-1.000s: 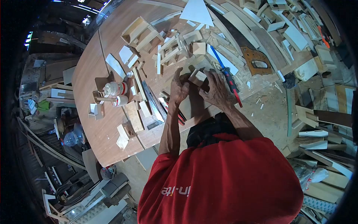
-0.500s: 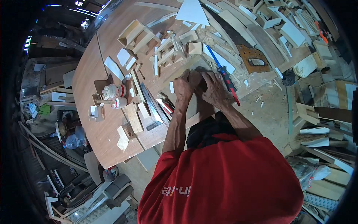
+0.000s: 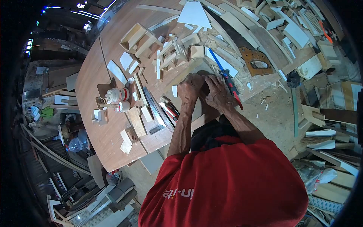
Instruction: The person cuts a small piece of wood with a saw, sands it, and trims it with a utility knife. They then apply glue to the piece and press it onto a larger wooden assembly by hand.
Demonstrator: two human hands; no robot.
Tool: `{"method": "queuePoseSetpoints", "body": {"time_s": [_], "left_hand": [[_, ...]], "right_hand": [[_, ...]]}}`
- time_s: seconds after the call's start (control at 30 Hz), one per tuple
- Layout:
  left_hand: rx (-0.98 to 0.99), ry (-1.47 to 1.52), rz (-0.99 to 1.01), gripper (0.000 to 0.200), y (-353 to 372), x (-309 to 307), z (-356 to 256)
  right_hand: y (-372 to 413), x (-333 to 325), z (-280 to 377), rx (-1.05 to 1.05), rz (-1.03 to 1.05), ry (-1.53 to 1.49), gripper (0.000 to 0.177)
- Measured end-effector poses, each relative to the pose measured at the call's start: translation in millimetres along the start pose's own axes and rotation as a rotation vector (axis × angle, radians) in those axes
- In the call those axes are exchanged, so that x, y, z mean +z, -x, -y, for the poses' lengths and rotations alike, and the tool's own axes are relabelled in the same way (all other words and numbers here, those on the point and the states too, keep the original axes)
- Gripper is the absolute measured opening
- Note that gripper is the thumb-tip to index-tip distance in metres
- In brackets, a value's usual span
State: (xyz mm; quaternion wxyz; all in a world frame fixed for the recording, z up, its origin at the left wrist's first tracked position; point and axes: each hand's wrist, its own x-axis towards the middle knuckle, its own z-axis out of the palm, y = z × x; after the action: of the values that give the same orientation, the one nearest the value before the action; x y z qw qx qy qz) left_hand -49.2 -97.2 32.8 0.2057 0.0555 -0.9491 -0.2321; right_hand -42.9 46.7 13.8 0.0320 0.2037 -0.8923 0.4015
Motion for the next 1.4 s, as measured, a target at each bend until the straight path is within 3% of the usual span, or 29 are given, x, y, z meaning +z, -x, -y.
{"method": "queuePoseSetpoints", "body": {"time_s": [0.4,0.47,0.6,0.67,0.77,1.0,1.4], "left_hand": [[-0.095,0.021,0.092,0.024,0,-9,-11],[-0.069,0.010,0.112,0.042,0,-7,-6],[-0.091,0.130,0.141,0.053,-2,-12,-6],[-0.194,0.187,0.214,0.062,-4,-23,-13],[-0.149,0.280,0.220,0.068,1,-18,8],[-0.122,0.390,0.284,0.070,5,-27,24],[-0.177,0.207,0.227,0.059,24,-28,22]], "right_hand": [[0,-4,5,0.003,0.024,0.017,0.068],[0,-6,6,-0.001,0.030,0.033,0.068],[0,2,1,-0.013,-0.003,-0.009,0.070],[1,5,-2,-0.026,-0.014,0.004,0.070],[0,4,2,-0.037,-0.036,-0.042,0.069],[-1,2,3,-0.024,-0.048,0.016,0.065],[0,6,-1,-0.028,-0.032,0.031,0.065]]}}
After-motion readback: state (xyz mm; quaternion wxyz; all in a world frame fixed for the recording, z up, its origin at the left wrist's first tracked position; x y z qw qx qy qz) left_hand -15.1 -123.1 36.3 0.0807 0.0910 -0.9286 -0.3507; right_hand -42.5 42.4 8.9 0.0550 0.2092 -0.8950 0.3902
